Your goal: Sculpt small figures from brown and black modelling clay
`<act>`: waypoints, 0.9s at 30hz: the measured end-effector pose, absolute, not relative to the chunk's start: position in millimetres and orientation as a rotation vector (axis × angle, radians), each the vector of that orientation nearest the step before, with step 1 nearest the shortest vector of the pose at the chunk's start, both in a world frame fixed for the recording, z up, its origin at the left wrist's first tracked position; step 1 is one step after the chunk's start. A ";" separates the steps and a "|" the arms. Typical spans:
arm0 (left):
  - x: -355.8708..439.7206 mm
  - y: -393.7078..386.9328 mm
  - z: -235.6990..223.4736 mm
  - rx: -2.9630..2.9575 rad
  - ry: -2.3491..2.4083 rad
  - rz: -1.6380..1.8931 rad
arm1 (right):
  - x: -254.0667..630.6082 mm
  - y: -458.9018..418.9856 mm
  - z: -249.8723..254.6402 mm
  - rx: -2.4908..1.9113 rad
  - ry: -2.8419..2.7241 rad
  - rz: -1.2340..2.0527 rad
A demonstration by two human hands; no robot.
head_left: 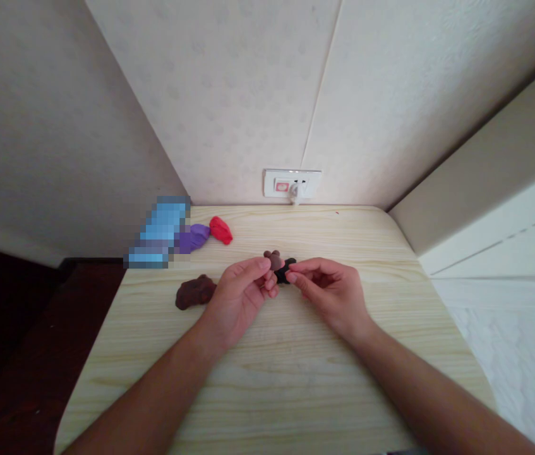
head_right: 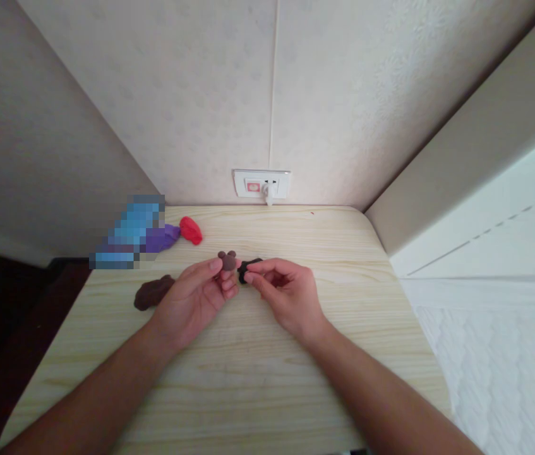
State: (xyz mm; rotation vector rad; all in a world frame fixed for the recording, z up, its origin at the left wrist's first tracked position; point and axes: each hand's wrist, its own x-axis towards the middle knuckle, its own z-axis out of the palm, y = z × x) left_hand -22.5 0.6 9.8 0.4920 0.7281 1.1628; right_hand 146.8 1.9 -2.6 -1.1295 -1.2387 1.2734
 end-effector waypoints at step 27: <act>-23.8 0.5 8.9 0.489 0.732 1.156 | 149.2 4.2 -5.6 -1.121 -1.277 1.151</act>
